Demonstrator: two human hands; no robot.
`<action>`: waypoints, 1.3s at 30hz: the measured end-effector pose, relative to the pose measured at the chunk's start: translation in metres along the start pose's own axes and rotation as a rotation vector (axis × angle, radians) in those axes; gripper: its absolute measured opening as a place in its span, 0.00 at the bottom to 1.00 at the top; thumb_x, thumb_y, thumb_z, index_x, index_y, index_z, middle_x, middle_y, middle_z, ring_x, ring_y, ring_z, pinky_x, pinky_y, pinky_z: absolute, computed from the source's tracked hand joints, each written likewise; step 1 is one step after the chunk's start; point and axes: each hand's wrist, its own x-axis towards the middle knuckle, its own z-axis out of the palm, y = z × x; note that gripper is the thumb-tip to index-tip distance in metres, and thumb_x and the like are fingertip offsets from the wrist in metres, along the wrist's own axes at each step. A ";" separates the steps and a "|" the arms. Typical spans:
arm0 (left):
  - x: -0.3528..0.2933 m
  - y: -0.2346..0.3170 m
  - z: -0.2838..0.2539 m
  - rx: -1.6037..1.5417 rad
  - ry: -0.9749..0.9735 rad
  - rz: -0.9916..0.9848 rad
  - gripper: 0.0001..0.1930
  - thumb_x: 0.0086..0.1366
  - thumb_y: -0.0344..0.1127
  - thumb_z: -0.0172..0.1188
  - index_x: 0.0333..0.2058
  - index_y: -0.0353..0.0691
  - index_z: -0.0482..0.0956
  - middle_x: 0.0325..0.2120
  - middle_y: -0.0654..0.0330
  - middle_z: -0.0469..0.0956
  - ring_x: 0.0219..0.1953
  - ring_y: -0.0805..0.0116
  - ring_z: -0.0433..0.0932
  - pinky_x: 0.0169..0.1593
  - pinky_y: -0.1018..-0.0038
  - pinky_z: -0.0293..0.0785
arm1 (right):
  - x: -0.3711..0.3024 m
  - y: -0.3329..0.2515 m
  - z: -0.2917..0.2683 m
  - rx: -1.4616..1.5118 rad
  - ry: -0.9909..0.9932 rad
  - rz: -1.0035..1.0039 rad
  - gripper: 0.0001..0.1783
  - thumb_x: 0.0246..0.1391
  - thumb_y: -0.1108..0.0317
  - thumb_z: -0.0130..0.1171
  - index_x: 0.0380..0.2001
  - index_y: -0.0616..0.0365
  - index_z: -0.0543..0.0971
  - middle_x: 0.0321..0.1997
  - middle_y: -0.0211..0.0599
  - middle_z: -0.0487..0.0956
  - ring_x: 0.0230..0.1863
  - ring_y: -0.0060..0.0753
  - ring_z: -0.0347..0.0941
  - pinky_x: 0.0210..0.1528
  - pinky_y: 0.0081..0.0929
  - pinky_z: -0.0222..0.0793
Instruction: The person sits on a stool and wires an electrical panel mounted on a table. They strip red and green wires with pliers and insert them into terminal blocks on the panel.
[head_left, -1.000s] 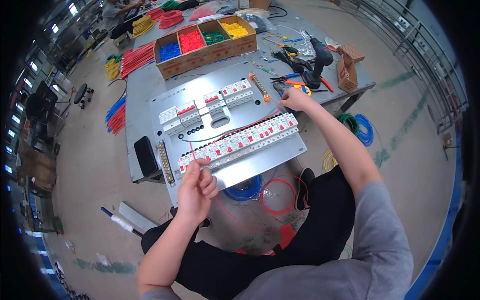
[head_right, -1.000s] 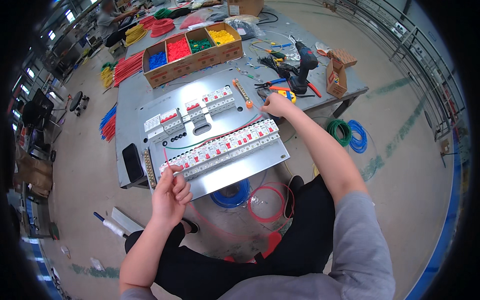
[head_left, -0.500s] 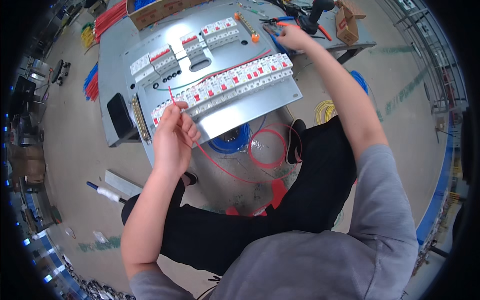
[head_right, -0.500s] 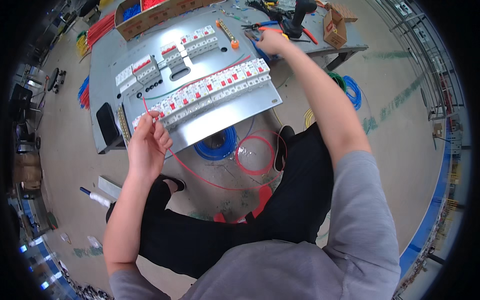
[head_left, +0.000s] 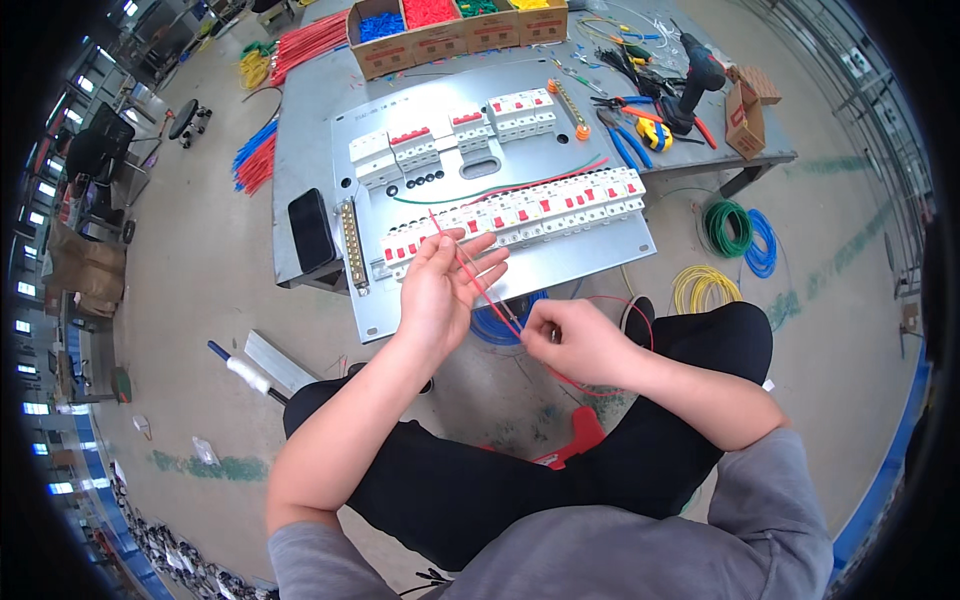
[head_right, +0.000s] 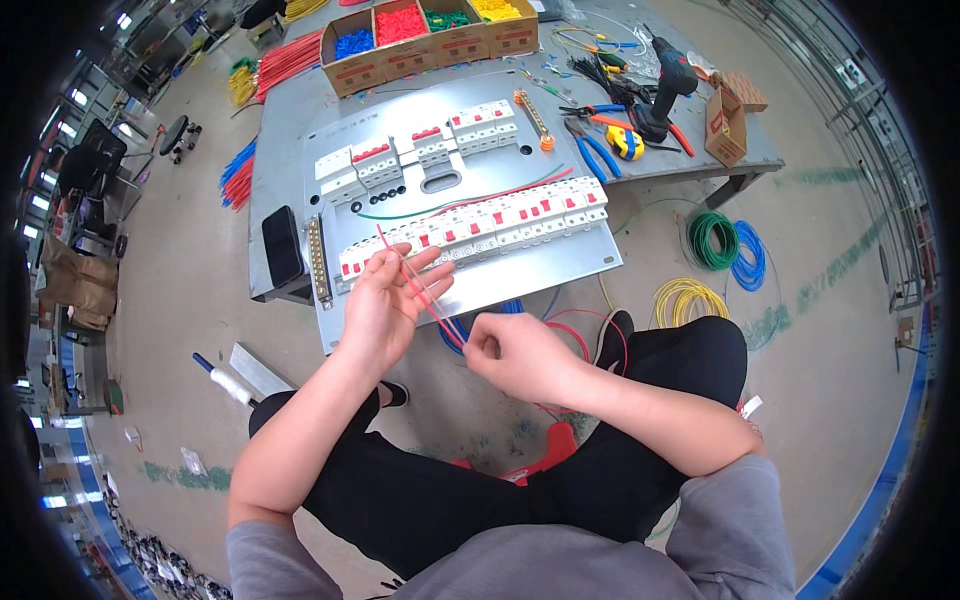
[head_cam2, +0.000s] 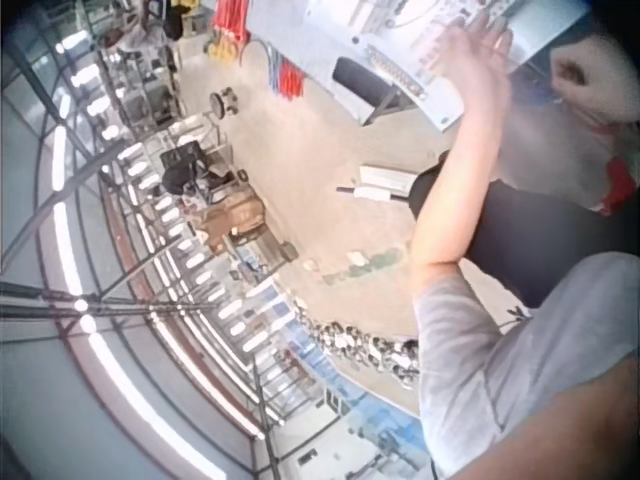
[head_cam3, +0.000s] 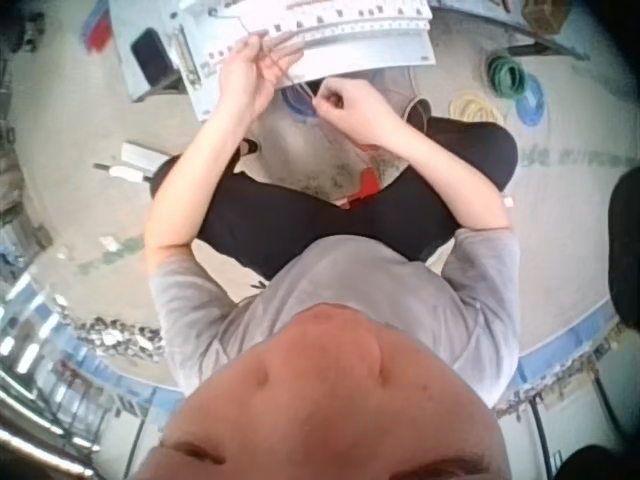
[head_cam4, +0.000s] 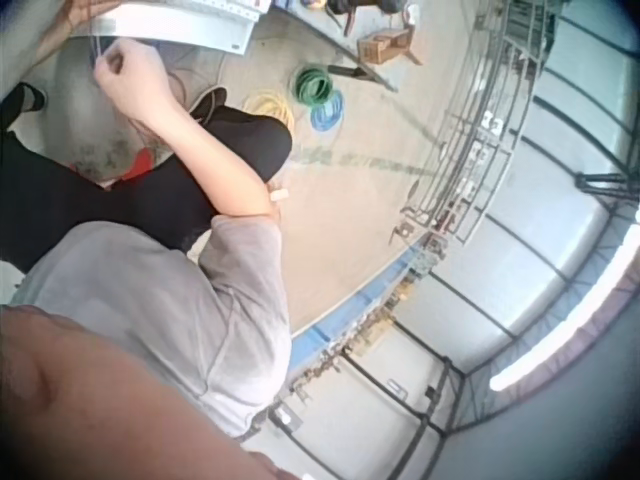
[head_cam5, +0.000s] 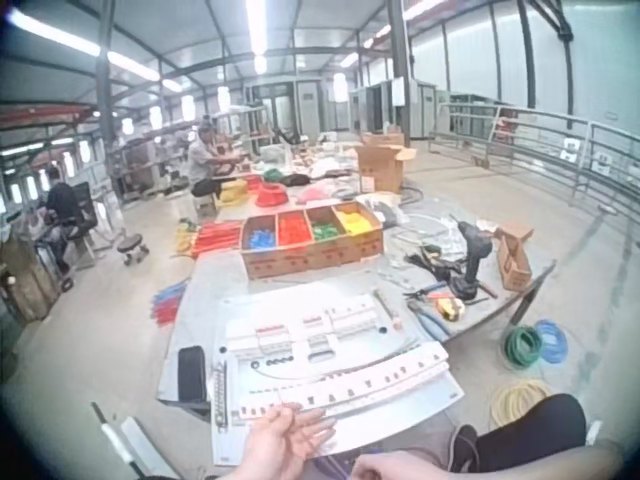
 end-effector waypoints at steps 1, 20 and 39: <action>-0.001 0.002 0.003 -0.005 -0.010 0.008 0.16 0.84 0.40 0.41 0.59 0.36 0.65 0.58 0.38 0.76 0.58 0.39 0.81 0.63 0.47 0.80 | 0.000 -0.003 0.001 0.002 -0.053 0.040 0.10 0.66 0.67 0.62 0.35 0.65 0.78 0.23 0.29 0.78 0.27 0.19 0.70 0.34 0.25 0.70; -0.001 0.006 0.008 -0.018 -0.164 0.258 0.14 0.84 0.38 0.43 0.59 0.38 0.66 0.35 0.56 0.80 0.37 0.61 0.85 0.59 0.47 0.83 | 0.038 0.017 0.021 0.420 -0.015 -0.062 0.14 0.75 0.61 0.54 0.40 0.61 0.77 0.28 0.29 0.78 0.29 0.23 0.75 0.35 0.25 0.73; -0.013 0.045 0.019 -0.299 -0.480 -0.079 0.40 0.81 0.67 0.33 0.15 0.43 0.60 0.14 0.67 0.48 0.21 0.71 0.48 0.28 0.70 0.48 | 0.018 0.006 -0.004 0.633 -0.246 0.049 0.16 0.76 0.60 0.54 0.45 0.63 0.84 0.22 0.23 0.73 0.23 0.15 0.66 0.26 0.18 0.63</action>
